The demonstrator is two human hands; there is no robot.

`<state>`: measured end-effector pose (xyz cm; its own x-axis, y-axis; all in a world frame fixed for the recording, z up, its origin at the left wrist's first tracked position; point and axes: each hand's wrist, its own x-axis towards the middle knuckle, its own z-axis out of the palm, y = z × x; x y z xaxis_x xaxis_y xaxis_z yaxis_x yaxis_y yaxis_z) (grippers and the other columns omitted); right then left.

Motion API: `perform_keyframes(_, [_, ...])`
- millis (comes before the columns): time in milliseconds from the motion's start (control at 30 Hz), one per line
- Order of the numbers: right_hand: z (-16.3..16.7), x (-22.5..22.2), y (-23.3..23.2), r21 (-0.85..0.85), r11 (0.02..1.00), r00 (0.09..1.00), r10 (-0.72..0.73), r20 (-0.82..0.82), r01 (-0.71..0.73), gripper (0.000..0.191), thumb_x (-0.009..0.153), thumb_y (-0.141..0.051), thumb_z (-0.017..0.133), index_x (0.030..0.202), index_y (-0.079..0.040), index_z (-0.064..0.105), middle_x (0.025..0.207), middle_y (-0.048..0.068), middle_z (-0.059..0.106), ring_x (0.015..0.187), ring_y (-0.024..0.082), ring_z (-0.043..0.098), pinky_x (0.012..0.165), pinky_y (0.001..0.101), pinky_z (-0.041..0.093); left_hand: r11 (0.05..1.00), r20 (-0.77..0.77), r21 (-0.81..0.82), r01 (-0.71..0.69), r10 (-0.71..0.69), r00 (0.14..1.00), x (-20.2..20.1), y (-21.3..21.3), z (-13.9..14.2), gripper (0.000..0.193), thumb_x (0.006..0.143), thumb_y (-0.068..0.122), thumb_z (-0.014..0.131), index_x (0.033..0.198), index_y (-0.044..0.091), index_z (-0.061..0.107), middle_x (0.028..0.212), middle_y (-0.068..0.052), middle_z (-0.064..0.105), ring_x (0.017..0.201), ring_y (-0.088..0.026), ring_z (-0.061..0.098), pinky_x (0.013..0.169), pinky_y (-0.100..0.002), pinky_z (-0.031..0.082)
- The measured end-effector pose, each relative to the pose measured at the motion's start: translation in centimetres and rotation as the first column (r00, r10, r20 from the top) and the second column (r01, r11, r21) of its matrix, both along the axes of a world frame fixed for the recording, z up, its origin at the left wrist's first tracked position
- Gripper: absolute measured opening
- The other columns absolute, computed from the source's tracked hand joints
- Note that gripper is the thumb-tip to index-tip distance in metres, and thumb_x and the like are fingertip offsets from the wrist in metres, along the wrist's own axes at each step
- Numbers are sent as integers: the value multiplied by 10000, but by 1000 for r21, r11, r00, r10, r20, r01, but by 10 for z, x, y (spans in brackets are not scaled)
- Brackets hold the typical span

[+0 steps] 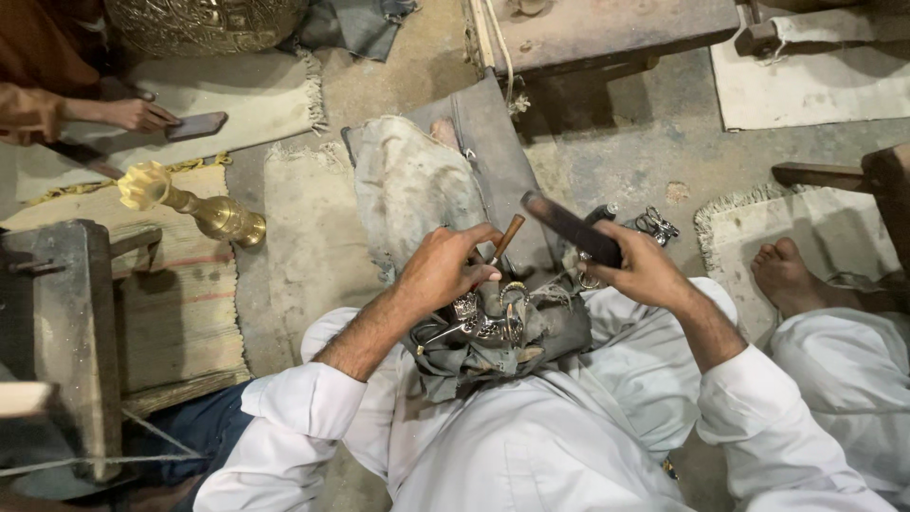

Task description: The person sits cross-legged on the floor holding silver metal animal figurines on a cloth-covered board on their lap. They hold each figurine steady with one hand while rubbing and filing its surface with a dark handheld file, repositioning the pieces and switching between figurines as they work.

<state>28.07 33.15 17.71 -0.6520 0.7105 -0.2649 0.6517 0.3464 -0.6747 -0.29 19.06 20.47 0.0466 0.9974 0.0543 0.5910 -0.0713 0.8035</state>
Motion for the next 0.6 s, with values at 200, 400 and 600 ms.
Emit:
perform_keyframes(200, [14,-6,2,206,978,963,-14,268,-43,422,854,-241,790,1244,-185,638,942,119,762,906,281,731,828,455,539,996,-72,-87,-13,6,997,2,4,-3,454,767,212,883,1160,112,680,795,-141,766,819,-339,761,715,-457,560])
perform_keyframes(400, [33,-8,6,163,985,960,4,280,-52,462,813,-181,777,1254,-200,639,953,146,770,951,343,726,838,480,531,999,-80,-49,2,-6,997,2,4,-3,411,775,208,874,1124,107,682,805,-134,773,829,-342,759,737,-468,560])
perform_keyframes(600, [30,-7,11,221,975,999,-1,42,-9,417,806,-163,752,1213,-178,660,1038,151,752,977,321,736,831,439,557,997,-67,-71,11,-16,998,1,6,-3,402,779,218,861,1119,106,678,811,-117,779,825,-332,757,732,-463,556])
